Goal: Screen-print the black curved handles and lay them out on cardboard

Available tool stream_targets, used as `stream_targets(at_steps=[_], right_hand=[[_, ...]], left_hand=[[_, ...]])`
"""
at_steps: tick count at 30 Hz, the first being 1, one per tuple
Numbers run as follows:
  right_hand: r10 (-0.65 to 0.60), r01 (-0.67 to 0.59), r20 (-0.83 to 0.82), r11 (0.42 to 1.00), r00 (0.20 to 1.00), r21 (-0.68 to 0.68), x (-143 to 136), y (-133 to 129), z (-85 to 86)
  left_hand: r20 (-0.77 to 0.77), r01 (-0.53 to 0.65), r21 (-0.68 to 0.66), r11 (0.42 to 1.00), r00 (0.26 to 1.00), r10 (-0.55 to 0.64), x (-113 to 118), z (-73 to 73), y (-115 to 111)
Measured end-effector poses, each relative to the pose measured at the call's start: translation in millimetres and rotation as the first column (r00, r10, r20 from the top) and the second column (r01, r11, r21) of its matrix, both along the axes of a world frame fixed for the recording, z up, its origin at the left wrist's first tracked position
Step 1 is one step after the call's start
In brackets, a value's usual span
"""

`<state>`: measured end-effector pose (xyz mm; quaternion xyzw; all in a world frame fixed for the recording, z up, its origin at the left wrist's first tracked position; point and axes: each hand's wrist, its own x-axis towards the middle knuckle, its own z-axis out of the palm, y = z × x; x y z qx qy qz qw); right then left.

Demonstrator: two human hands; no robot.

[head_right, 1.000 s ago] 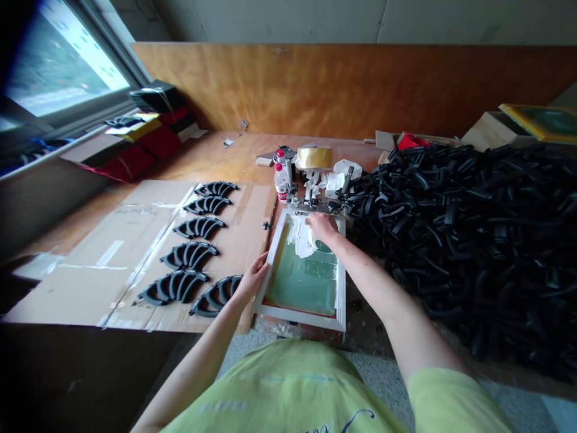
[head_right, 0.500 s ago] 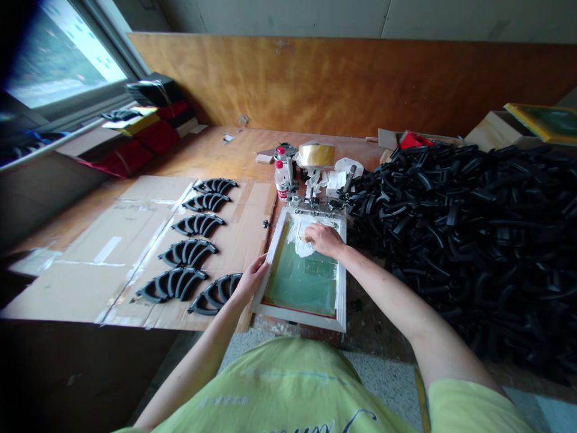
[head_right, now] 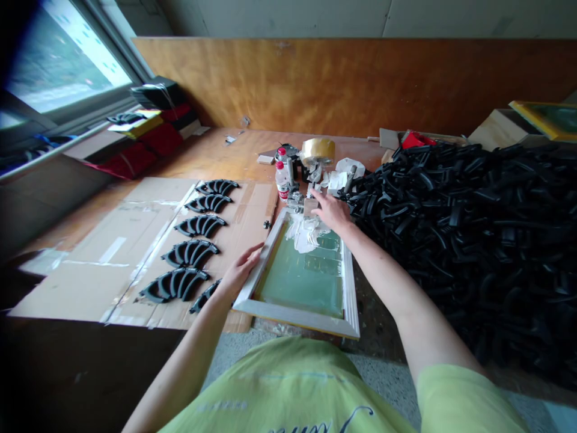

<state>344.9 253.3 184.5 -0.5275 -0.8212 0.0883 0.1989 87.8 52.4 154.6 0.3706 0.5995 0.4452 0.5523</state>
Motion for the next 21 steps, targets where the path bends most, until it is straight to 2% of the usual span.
stream_targets(at_steps=[3,6,8,11,13,15,18,21], right_hand=[[-0.204,0.213,-0.138,0.976,0.969,0.049,45,8,0.0],[-0.362,0.360,-0.181,0.932,0.914,-0.045,85,-3,-23.9],[-0.367,0.350,-0.158,0.929,0.917,-0.123,91,-20,-48.1],[-0.180,0.152,-0.151,0.972,0.972,-0.181,73,-49,-81.4],[0.023,-0.039,-0.104,0.988,0.994,-0.151,55,-64,-94.4],[0.155,-0.156,-0.011,0.980,0.988,-0.124,42,-72,-98.4],[0.208,-0.199,0.057,0.970,0.976,-0.138,35,-77,-91.7],[0.192,-0.192,-0.015,0.979,0.981,-0.066,28,-93,-77.3]], left_hand=[[-0.014,-0.047,0.131,0.990,0.999,0.049,2,39.4,15],[0.060,-0.108,0.296,0.949,0.994,0.094,8,65.3,42],[0.102,-0.109,0.350,0.931,0.992,0.078,12,75.4,60],[0.126,-0.096,0.346,0.933,0.990,0.055,16,80.9,77],[0.139,-0.133,0.355,0.925,0.986,0.089,19,75.8,77],[0.147,-0.169,0.344,0.924,0.981,0.125,22,62.3,67],[0.111,-0.064,0.212,0.975,0.993,0.041,30,29.8,38],[0.094,0.121,0.005,0.993,0.988,-0.121,49,-2.1,6]])
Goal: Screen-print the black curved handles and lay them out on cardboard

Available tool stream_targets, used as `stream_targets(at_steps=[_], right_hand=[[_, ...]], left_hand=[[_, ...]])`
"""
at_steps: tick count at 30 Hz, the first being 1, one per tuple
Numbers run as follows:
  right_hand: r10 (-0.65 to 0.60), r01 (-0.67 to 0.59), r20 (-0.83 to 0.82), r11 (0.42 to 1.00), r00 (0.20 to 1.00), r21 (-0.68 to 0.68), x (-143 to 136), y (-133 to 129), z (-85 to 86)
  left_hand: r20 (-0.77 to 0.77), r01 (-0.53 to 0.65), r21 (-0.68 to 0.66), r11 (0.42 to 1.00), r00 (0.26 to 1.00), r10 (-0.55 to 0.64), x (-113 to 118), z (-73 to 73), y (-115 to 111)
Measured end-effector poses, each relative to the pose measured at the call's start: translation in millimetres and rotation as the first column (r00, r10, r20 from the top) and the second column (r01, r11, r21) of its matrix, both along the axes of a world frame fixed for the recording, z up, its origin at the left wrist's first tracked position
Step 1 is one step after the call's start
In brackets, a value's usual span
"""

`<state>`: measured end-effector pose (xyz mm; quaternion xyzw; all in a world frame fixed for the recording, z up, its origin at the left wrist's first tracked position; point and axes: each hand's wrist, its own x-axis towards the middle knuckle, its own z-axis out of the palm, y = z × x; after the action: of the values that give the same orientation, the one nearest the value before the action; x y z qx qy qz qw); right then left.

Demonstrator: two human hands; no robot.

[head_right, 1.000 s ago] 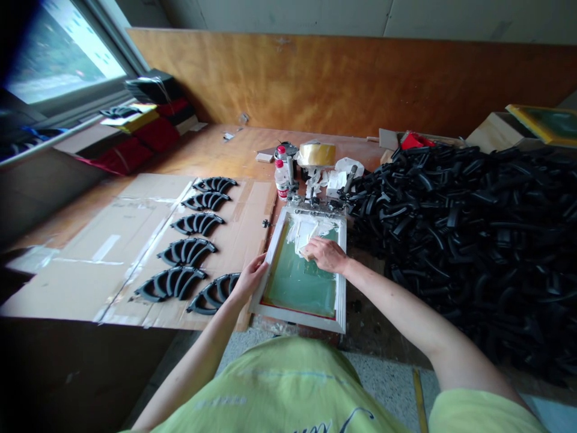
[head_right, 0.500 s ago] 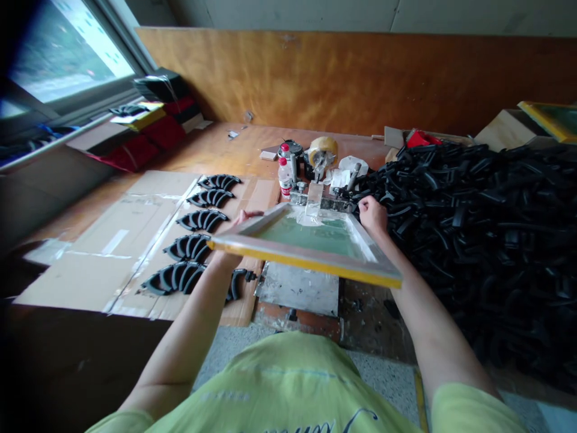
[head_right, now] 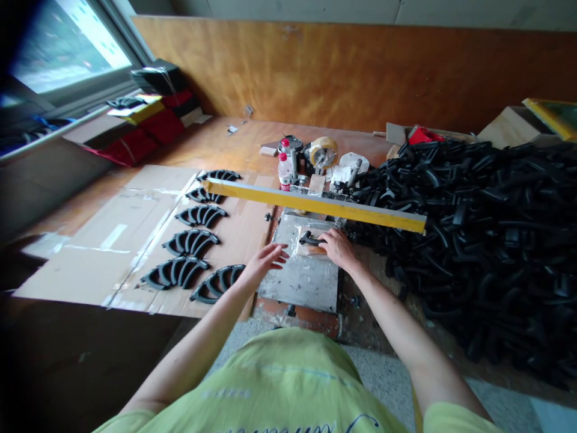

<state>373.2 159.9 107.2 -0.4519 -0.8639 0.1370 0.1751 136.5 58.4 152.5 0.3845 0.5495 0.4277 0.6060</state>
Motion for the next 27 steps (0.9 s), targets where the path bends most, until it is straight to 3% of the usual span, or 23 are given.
stream_targets(at_steps=[2,4,8,10,16,22,27], right_hand=[[-0.018,0.026,-0.105,0.997,0.994,0.076,-10,-23,10.0],[-0.009,0.033,-0.170,0.990,0.985,0.141,-23,-53,18.1],[0.063,-0.014,-0.190,0.969,0.980,0.248,-46,-104,25.4],[0.092,-0.008,-0.239,0.944,0.967,0.329,-52,-116,26.0],[0.147,0.024,-0.341,0.893,0.928,0.450,-49,-120,32.9],[0.144,0.036,-0.388,0.907,0.910,0.420,-35,-122,35.7],[0.141,0.022,-0.397,0.925,0.907,0.379,-21,-121,29.9]], left_hand=[[0.049,0.061,-0.096,0.993,0.997,-0.056,17,-12.4,-17],[0.131,0.038,-0.116,0.992,0.991,-0.022,32,-15.7,-27],[0.194,-0.154,-0.004,0.988,0.969,0.152,45,-4.7,-32],[0.173,-0.165,0.051,0.985,0.973,0.154,44,3.0,-31],[0.085,-0.052,0.116,0.992,0.996,0.042,42,15.6,-32],[-0.076,0.026,0.203,0.979,0.997,-0.011,51,23.8,-28],[-0.101,0.078,0.170,0.982,0.993,-0.062,60,28.9,-23]])
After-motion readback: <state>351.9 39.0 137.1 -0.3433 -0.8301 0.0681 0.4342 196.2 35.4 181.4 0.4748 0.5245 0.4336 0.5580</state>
